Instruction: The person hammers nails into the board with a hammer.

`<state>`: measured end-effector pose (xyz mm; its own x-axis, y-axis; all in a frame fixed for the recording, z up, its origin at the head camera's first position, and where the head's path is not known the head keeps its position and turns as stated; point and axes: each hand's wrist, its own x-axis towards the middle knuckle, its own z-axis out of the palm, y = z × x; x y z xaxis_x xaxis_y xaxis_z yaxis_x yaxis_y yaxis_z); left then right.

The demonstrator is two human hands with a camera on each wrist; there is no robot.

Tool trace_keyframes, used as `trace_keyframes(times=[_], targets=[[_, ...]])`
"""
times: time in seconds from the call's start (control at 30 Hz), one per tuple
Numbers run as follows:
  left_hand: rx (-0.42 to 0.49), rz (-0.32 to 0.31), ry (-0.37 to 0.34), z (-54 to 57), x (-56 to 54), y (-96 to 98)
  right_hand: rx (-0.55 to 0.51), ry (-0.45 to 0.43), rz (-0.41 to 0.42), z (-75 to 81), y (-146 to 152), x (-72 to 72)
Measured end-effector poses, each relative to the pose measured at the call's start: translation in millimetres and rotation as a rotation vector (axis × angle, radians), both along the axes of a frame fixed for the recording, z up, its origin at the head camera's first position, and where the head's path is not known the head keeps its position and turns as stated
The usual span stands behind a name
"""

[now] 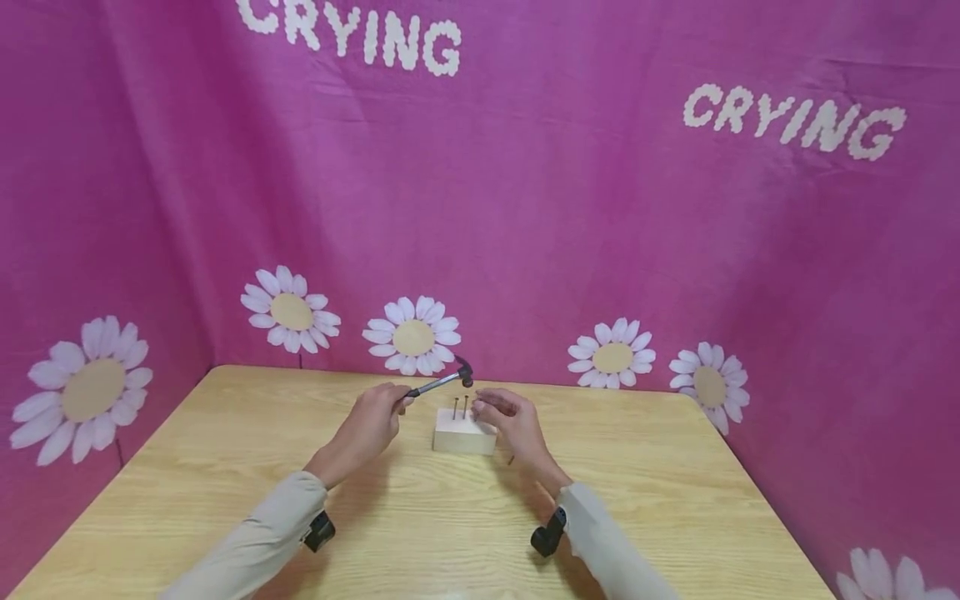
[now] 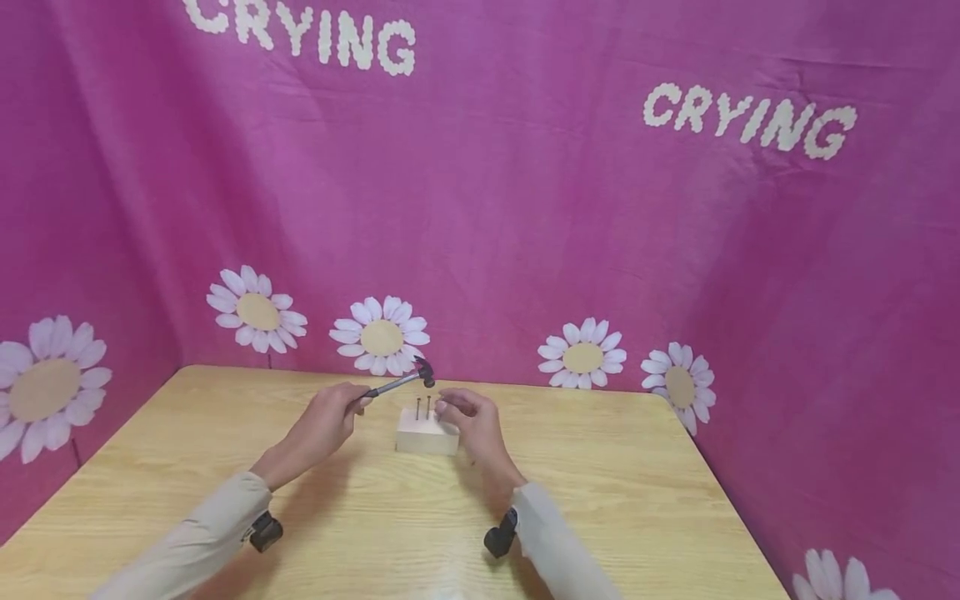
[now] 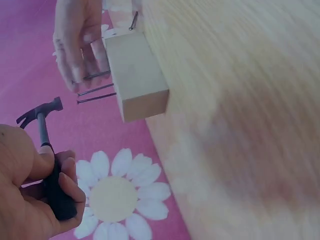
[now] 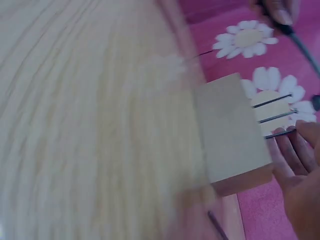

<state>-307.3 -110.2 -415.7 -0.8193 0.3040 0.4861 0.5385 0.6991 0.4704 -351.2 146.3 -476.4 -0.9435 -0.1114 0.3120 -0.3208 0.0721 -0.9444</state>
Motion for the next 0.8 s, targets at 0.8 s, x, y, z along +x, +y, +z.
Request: trace_keyframes(times=[0.8], targets=[[0.022, -0.054, 0.067, -3.3, -2.1, 18.8, 0.143, 0.242, -0.077, -7.1, -10.4, 2.6]])
